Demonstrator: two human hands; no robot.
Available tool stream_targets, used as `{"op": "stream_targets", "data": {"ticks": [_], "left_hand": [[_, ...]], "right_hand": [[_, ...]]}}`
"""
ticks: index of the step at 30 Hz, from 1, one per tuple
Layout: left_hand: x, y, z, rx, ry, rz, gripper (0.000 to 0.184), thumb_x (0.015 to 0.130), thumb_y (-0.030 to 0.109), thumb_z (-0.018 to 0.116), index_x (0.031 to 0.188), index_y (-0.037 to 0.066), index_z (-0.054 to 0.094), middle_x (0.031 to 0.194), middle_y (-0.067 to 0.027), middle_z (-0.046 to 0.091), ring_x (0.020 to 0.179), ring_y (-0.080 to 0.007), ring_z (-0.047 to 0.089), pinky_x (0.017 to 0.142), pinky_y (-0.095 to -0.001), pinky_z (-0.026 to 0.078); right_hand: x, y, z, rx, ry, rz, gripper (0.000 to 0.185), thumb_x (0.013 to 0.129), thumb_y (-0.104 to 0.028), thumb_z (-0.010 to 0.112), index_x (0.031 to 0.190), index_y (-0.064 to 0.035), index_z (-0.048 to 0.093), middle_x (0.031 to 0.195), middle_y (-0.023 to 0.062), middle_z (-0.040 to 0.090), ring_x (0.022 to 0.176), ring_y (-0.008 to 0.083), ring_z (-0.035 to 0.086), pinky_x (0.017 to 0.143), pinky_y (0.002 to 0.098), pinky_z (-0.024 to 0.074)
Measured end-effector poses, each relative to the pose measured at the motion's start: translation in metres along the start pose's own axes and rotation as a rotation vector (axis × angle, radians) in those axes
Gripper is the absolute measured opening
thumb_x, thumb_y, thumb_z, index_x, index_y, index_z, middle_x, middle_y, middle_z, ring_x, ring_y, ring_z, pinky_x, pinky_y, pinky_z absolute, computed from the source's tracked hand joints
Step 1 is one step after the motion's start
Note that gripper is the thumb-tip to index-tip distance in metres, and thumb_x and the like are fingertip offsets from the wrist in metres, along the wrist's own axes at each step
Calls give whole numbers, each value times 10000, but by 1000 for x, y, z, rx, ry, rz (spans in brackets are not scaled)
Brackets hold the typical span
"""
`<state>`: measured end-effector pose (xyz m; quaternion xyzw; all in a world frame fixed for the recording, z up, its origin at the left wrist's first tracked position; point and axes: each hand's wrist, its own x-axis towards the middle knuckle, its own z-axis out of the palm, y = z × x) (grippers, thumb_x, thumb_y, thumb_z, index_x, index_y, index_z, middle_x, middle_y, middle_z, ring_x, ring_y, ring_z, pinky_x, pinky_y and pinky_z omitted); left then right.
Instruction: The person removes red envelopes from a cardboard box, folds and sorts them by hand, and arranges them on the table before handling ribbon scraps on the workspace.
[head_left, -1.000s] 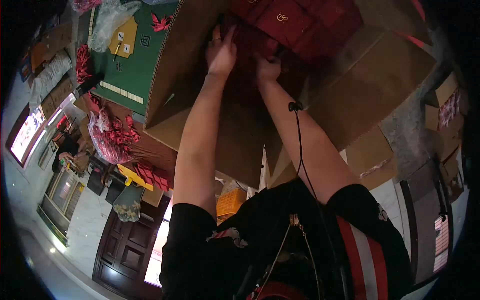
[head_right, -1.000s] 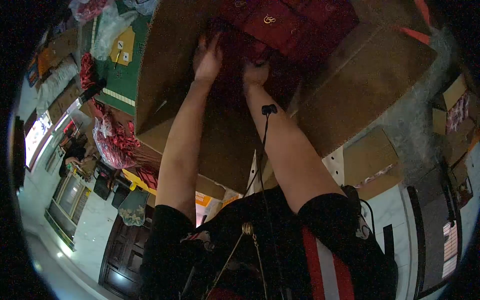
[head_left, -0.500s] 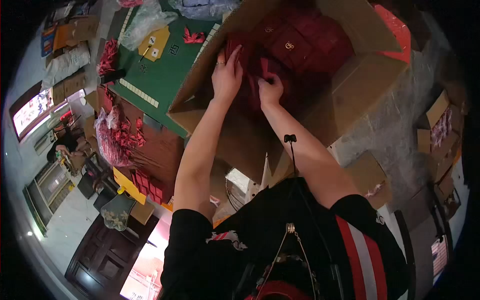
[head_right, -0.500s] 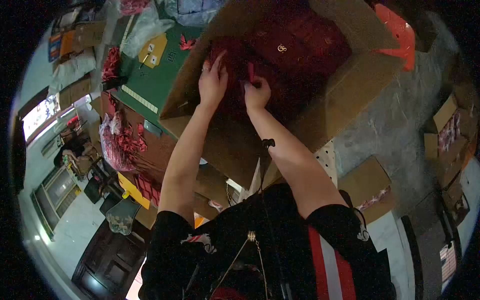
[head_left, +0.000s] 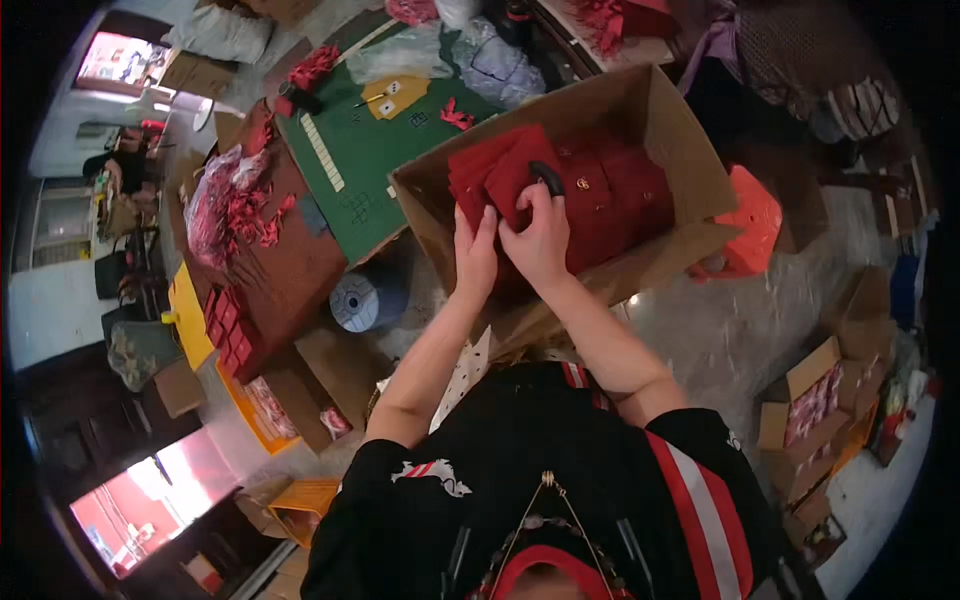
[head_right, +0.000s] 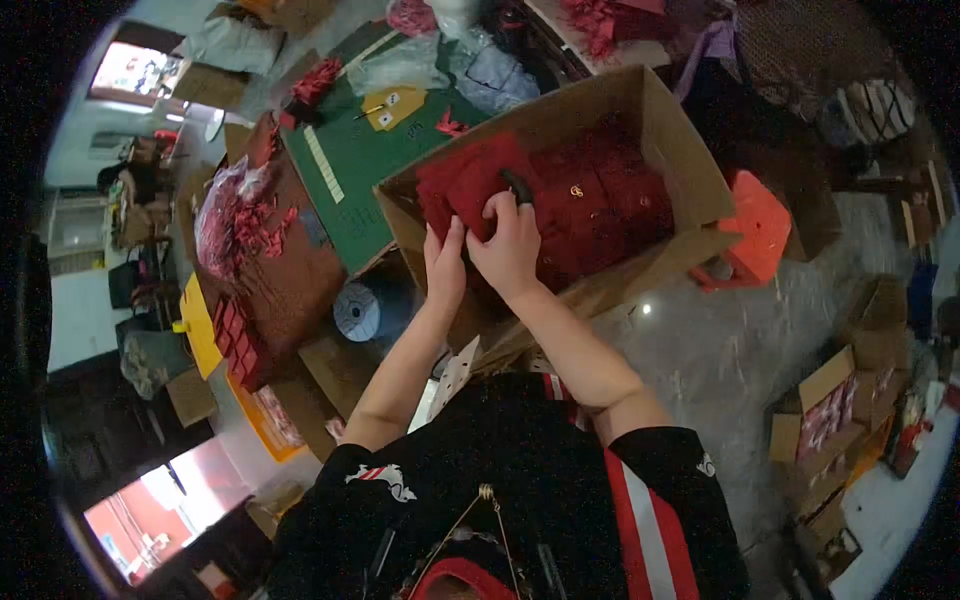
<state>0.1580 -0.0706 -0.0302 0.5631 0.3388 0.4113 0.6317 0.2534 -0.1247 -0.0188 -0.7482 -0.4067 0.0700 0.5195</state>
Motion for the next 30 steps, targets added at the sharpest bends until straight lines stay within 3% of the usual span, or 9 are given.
{"op": "stream_targets", "data": {"ticks": [4,10,13,15,16,18,21,22,30], "left_hand": [[-53,15,-5,-492,138,-120,413,979,145,498,1366,34,404,1321,-58,494,1191,-152,469,1013,-296,373],[-98,56,-13,-314,173,-110,449,870,85,638,1291,29,490,1188,-75,594,1055,-176,578,918,-313,466],[-122,76,-26,-316,231,-206,413,837,84,662,1222,18,529,1125,-82,626,992,-175,611,870,-310,491],[-140,83,-43,-374,198,-184,447,836,84,671,1244,24,499,1146,-84,614,1017,-173,599,877,-311,488],[-148,89,-51,-385,223,-166,447,836,84,671,1244,24,499,1146,-84,614,1017,-173,599,877,-311,488],[-176,101,-68,-236,219,-185,505,817,117,706,1258,39,471,1149,-94,599,1009,-197,603,868,-344,502],[-203,99,-91,-34,127,107,971,782,80,722,1521,159,97,1404,-143,405,1218,-254,488,1000,-404,423],[-217,121,-93,-139,28,-53,1127,765,64,725,1524,235,-91,1481,-149,297,1307,-260,395,1045,-422,372],[-288,111,-163,-313,258,-238,1050,770,55,711,1530,141,-8,1475,-135,319,1336,-241,362,1088,-365,318]], "right_hand": [[-25,-48,-28,73,-215,-1,428,707,-183,729,1001,-78,436,964,126,505,926,357,502,729,460,448],[-59,-69,-60,159,-424,-117,530,732,-206,723,1156,-57,443,1057,171,487,951,341,511,802,432,463],[-69,-99,-99,308,-804,77,788,720,-257,791,1370,-87,380,1130,158,453,844,206,568,743,322,498],[-68,-100,-111,565,-562,201,467,792,-86,740,1211,-46,538,998,22,506,806,62,511,688,188,445],[-66,-88,-108,589,-343,163,419,798,-187,749,1163,-61,584,910,28,527,860,133,542,725,278,465],[-59,-80,-109,457,-296,75,516,835,-220,720,1276,-63,504,1179,88,522,1109,166,497,886,308,440],[-76,-93,-88,964,-717,339,629,894,-222,647,1433,-86,353,1406,110,400,1249,231,435,1030,350,372],[-88,-89,-74,1037,-825,443,628,902,-204,632,1444,-87,339,1414,102,393,1245,227,436,1036,349,367],[-144,-115,7,984,-1208,577,384,906,-125,605,1271,-82,492,1045,30,594,937,116,579,817,276,490]]}}
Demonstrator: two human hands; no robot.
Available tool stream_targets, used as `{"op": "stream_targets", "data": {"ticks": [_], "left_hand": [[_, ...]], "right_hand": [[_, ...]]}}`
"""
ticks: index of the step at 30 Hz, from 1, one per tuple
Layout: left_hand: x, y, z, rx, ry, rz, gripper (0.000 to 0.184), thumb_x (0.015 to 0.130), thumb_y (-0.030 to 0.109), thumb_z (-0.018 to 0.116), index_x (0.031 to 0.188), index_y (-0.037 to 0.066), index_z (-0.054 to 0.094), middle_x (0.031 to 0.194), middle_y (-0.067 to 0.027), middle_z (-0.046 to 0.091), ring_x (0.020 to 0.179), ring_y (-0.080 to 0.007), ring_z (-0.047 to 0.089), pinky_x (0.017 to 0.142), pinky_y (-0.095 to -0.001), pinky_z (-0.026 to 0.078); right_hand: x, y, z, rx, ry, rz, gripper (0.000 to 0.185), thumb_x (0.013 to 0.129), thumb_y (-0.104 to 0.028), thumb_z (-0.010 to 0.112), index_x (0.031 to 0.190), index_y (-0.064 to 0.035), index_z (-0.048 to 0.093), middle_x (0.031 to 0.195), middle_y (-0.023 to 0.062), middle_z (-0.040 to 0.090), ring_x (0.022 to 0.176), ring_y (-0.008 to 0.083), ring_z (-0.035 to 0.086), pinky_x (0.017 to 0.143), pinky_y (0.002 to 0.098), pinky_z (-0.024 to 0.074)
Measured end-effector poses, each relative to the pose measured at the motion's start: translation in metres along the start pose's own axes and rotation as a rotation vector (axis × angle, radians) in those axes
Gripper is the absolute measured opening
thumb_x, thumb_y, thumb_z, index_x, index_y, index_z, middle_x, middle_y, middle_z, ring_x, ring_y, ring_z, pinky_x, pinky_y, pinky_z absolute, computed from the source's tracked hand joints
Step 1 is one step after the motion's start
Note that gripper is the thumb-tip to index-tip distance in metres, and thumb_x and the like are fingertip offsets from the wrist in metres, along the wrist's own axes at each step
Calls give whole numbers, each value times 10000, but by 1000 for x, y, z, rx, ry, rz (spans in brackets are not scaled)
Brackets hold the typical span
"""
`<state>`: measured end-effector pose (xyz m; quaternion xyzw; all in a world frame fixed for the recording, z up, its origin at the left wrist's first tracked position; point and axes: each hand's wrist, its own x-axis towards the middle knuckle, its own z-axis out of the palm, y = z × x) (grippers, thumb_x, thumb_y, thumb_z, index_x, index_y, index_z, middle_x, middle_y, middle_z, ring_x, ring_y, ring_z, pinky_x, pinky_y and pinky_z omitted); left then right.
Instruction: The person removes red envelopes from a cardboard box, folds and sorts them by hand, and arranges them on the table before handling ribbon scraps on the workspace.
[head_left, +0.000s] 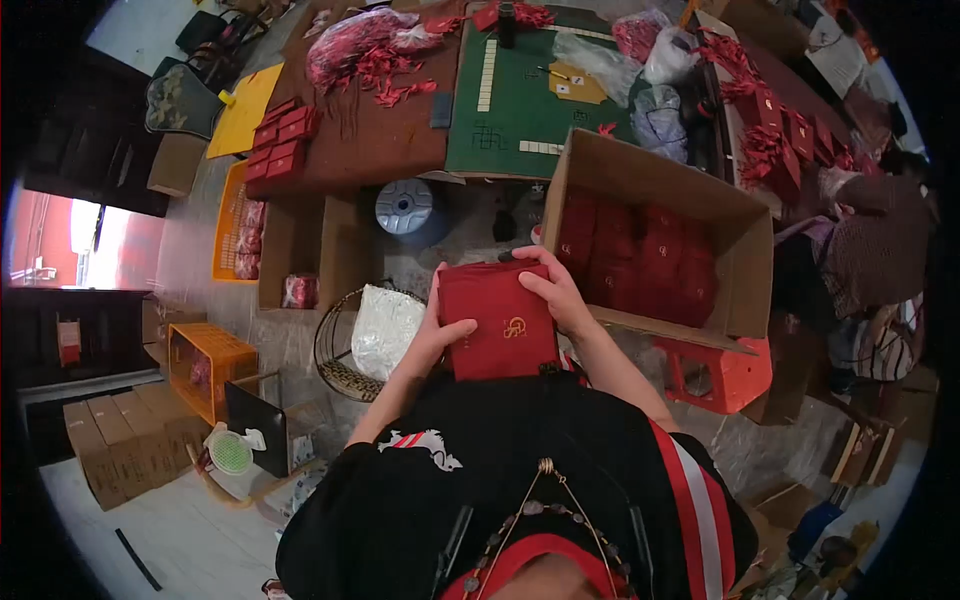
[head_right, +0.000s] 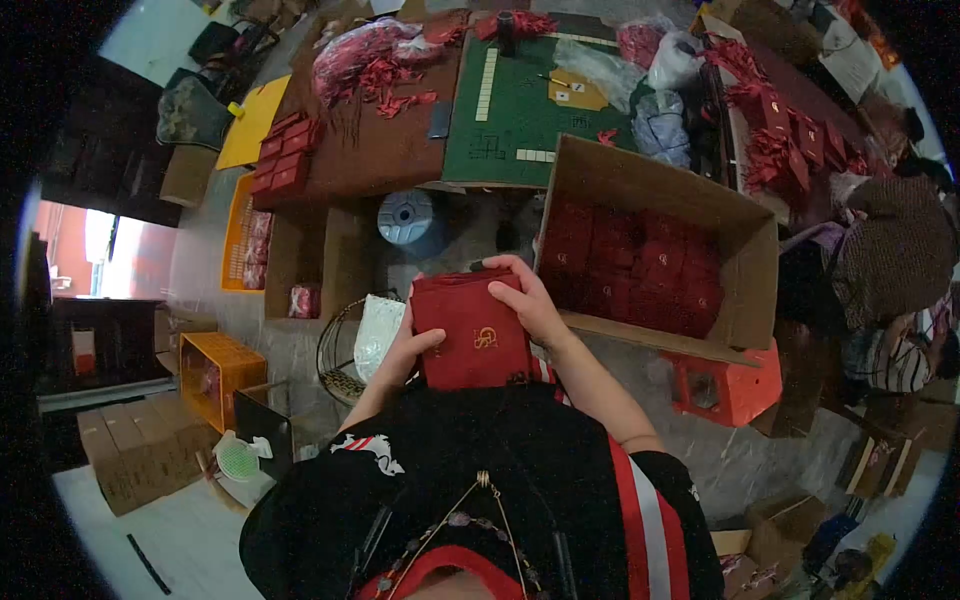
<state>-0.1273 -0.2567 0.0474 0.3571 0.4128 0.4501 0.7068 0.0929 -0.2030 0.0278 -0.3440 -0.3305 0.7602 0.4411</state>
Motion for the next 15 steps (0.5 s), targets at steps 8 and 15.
{"op": "stream_targets", "data": {"ticks": [8,15], "left_hand": [[32,35,-90,298,150,7,1013,779,94,739,1516,112,45,1439,-155,345,1267,-247,436,1041,-372,390],[60,75,-190,163,-21,-89,945,779,102,736,1523,144,155,1443,-145,351,1259,-241,449,1035,-381,393]], "right_hand": [[89,42,48,-144,29,168,370,821,-150,727,1094,-93,484,1004,57,579,896,147,593,731,290,509],[154,79,103,-136,60,247,409,789,-144,764,1104,-74,513,1017,63,594,923,144,585,792,289,498]]}}
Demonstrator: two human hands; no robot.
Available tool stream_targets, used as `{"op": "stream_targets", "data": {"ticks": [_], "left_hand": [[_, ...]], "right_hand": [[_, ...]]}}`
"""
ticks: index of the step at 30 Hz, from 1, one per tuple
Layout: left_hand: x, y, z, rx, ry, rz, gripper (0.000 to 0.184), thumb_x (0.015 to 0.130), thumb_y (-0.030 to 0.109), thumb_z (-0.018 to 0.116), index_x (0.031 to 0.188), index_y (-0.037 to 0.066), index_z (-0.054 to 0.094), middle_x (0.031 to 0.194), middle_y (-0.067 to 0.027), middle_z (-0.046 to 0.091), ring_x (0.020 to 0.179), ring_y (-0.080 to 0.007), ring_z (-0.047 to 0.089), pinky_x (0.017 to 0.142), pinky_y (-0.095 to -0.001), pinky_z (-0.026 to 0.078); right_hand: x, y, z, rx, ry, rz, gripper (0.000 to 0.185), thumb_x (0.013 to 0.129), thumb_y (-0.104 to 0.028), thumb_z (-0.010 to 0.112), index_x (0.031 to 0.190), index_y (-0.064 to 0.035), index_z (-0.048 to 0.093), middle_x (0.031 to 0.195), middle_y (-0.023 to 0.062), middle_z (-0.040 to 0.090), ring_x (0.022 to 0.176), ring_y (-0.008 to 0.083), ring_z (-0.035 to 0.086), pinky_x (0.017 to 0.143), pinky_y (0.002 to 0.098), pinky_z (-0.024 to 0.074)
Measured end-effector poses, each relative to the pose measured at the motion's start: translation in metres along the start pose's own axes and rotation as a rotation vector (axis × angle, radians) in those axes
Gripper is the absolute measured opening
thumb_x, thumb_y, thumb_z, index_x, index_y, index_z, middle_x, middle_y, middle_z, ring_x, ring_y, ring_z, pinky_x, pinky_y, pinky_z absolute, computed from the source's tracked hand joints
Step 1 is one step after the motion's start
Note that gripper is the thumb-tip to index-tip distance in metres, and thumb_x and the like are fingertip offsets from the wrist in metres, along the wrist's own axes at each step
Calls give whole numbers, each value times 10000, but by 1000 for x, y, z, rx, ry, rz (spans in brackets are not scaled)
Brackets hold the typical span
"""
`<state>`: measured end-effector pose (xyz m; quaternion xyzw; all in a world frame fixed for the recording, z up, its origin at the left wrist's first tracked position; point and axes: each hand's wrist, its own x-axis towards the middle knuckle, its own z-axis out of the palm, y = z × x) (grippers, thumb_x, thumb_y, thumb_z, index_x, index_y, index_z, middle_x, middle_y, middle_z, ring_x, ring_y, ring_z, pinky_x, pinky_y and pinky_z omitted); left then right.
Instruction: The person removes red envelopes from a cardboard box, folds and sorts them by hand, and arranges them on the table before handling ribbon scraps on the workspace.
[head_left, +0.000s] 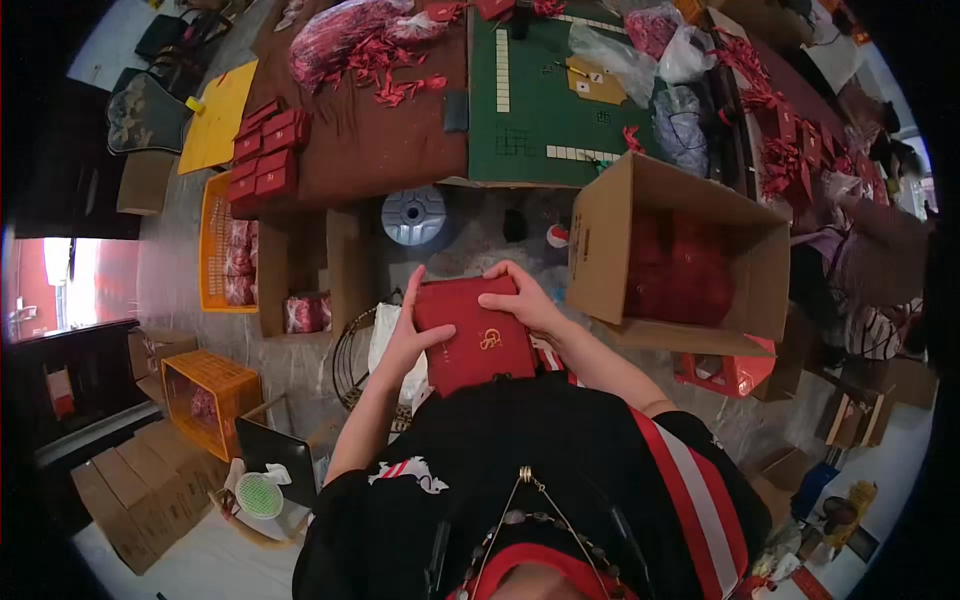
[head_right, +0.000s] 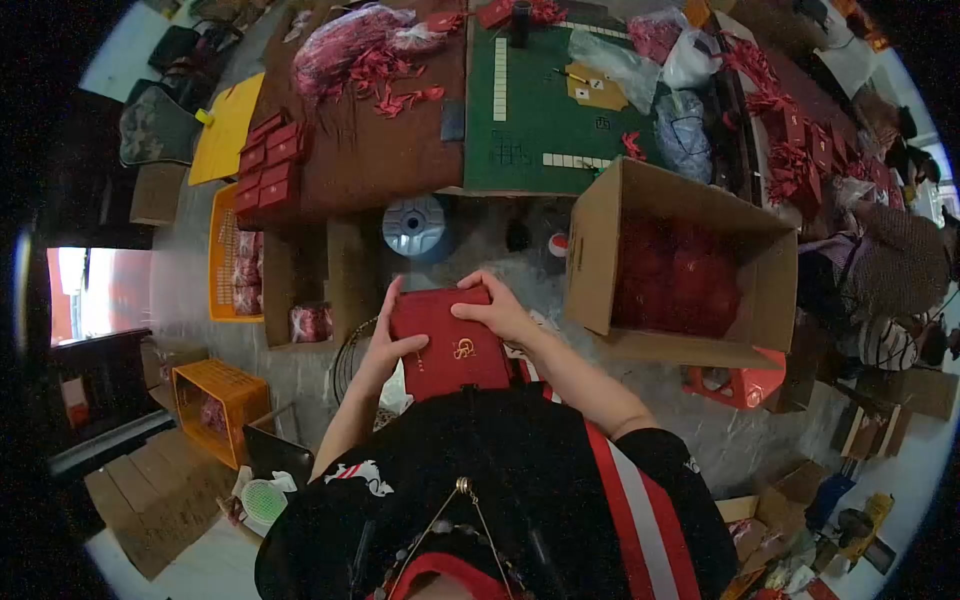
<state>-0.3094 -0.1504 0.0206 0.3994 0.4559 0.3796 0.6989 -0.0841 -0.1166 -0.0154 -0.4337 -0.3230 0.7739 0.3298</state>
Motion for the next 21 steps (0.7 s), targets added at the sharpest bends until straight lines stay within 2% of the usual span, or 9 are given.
{"op": "stream_targets", "data": {"ticks": [2,3,4,7,10,13,18,19,21], "left_hand": [[10,-13,-14,-139,110,1,877,824,125,689,1524,147,161,1416,-134,395,1235,-229,470,1009,-368,420],[14,-7,-9,-212,169,6,695,866,124,639,1470,116,296,1364,-122,456,1194,-217,501,981,-353,442],[19,-8,-15,-217,171,-12,695,866,124,639,1470,116,296,1364,-122,456,1194,-217,501,981,-353,442],[32,-9,-24,-209,184,20,360,889,103,613,1227,70,494,1271,-125,533,1093,-205,559,916,-336,483],[37,-22,-35,-350,218,10,260,900,102,608,1141,79,512,1154,-102,563,1041,-211,578,865,-346,508],[32,-30,-33,-297,432,25,192,903,103,607,1069,65,518,1154,-108,570,1011,-205,591,850,-336,515],[31,-15,-23,-370,427,-35,325,909,170,613,1187,76,474,1240,-135,519,1083,-225,556,892,-351,494],[30,-7,-17,-352,443,-44,523,866,166,651,1312,68,396,1262,-125,523,1113,-205,536,931,-329,462],[30,-5,-9,-270,445,-34,673,845,200,680,1399,64,323,1313,-133,489,1187,-222,500,962,-345,448]], "right_hand": [[6,-3,12,-16,11,32,412,784,-146,768,1101,-71,515,1019,61,595,928,144,583,800,291,495],[10,-8,17,-42,11,45,416,778,-147,772,1098,-69,518,1021,59,597,934,144,582,808,293,492],[11,-17,21,-76,20,30,413,780,-153,770,1102,-78,522,1026,52,597,939,147,584,819,299,491],[28,-20,23,-192,76,-104,440,772,-154,769,1136,-96,528,1029,44,591,961,152,587,840,309,487],[51,-22,21,-153,10,-88,401,772,-176,776,1102,-85,568,1047,28,574,984,157,575,869,318,472],[72,-21,17,-177,-131,-8,377,776,-176,776,1084,-83,579,1033,31,574,973,154,574,859,306,473],[78,-26,17,-229,-140,-120,387,780,-172,775,1066,-70,536,1035,47,578,951,149,578,840,305,479],[79,-24,13,-225,-152,-122,387,780,-172,775,1066,-70,536,1035,47,578,951,149,578,840,305,479],[83,-24,8,-199,-77,-155,394,790,-162,765,1083,-73,516,1030,49,578,951,146,576,830,296,482]]}}
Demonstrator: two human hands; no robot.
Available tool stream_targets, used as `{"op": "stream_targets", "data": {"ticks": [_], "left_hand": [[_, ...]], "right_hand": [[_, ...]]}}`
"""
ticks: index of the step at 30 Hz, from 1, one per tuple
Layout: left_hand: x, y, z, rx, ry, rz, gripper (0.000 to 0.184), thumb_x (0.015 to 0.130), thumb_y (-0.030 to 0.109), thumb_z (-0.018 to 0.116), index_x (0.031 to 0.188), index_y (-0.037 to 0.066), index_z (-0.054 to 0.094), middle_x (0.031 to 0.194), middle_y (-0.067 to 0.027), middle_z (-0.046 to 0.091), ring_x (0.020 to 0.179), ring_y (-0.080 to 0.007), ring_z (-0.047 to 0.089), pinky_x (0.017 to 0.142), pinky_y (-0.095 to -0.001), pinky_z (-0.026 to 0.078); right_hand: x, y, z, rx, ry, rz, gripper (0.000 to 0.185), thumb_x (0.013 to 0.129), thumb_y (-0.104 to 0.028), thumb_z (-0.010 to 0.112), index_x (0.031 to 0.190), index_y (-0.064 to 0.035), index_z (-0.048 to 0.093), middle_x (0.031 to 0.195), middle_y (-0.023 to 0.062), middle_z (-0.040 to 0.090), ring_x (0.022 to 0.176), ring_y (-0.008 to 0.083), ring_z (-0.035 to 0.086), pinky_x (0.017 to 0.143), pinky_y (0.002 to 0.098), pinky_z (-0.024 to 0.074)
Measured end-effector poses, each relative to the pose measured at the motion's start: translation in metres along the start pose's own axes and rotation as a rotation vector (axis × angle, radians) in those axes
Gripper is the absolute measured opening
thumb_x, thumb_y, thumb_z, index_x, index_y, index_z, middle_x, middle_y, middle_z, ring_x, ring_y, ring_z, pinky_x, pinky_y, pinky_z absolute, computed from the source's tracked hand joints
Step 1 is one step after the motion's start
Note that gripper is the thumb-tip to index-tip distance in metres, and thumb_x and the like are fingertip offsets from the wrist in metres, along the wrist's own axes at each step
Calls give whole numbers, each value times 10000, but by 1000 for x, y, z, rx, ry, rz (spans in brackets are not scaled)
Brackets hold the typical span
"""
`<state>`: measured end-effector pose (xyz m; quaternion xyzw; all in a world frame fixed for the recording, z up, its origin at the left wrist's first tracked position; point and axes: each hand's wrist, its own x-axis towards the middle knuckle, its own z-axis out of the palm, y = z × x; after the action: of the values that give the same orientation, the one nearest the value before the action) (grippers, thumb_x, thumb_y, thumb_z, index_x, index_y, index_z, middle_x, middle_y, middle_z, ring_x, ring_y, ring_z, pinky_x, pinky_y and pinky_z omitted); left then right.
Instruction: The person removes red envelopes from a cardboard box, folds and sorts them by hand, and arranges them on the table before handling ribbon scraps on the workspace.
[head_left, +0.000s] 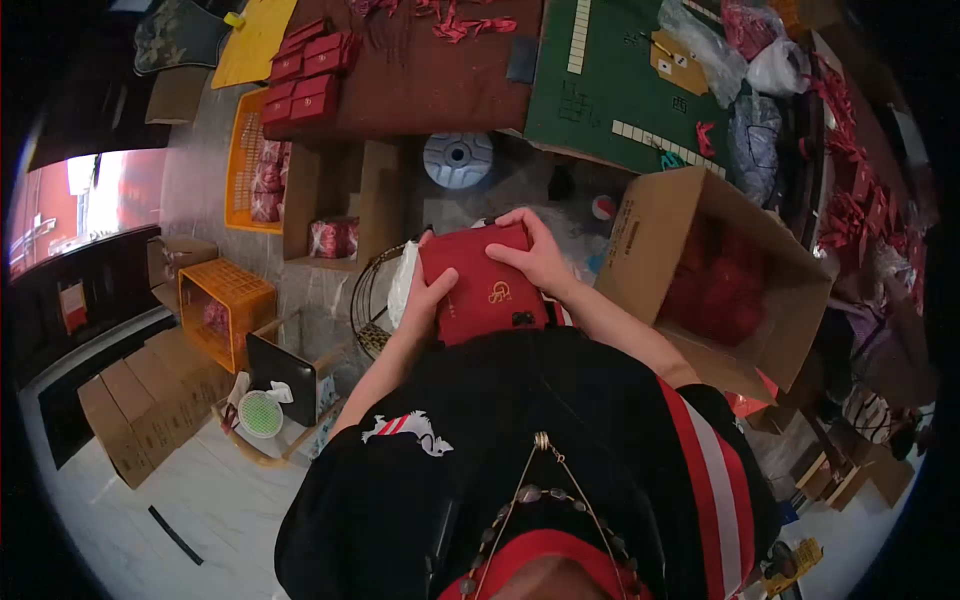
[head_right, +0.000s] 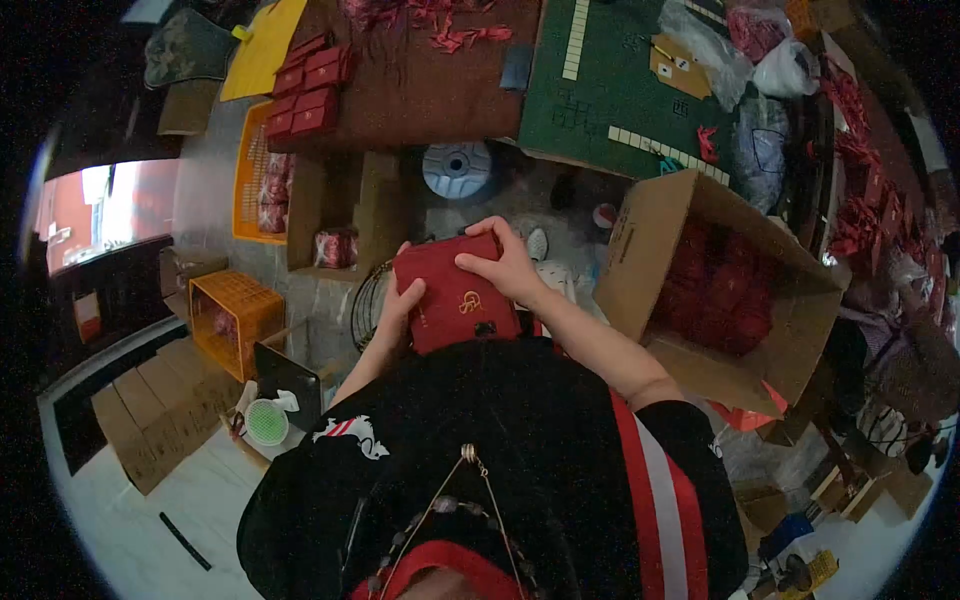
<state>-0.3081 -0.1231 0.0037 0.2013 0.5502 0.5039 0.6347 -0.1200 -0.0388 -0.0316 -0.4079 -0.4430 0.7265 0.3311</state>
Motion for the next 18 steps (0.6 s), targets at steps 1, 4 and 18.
{"op": "stream_targets", "data": {"ticks": [1,4,18], "left_hand": [[-1,4,-2,73,-31,-50,690,831,206,701,1400,44,346,1306,-130,510,1190,-229,512,976,-353,443],[-7,30,20,40,-47,-270,654,816,185,722,1364,28,402,1262,-122,557,1139,-235,560,967,-371,462],[72,31,53,233,-293,-216,527,795,165,758,1218,-30,514,1129,-140,629,1005,-200,623,888,-336,505]], "right_hand": [[-1,-6,-1,64,-9,5,398,796,-161,758,1091,-70,505,1024,55,579,940,146,575,820,295,485],[0,-6,2,128,61,-70,407,791,-160,763,1088,-67,501,1015,59,578,933,147,573,814,300,489],[3,1,-39,429,515,45,564,855,-271,707,1305,-54,447,1145,91,547,1037,196,556,890,329,461]]}}
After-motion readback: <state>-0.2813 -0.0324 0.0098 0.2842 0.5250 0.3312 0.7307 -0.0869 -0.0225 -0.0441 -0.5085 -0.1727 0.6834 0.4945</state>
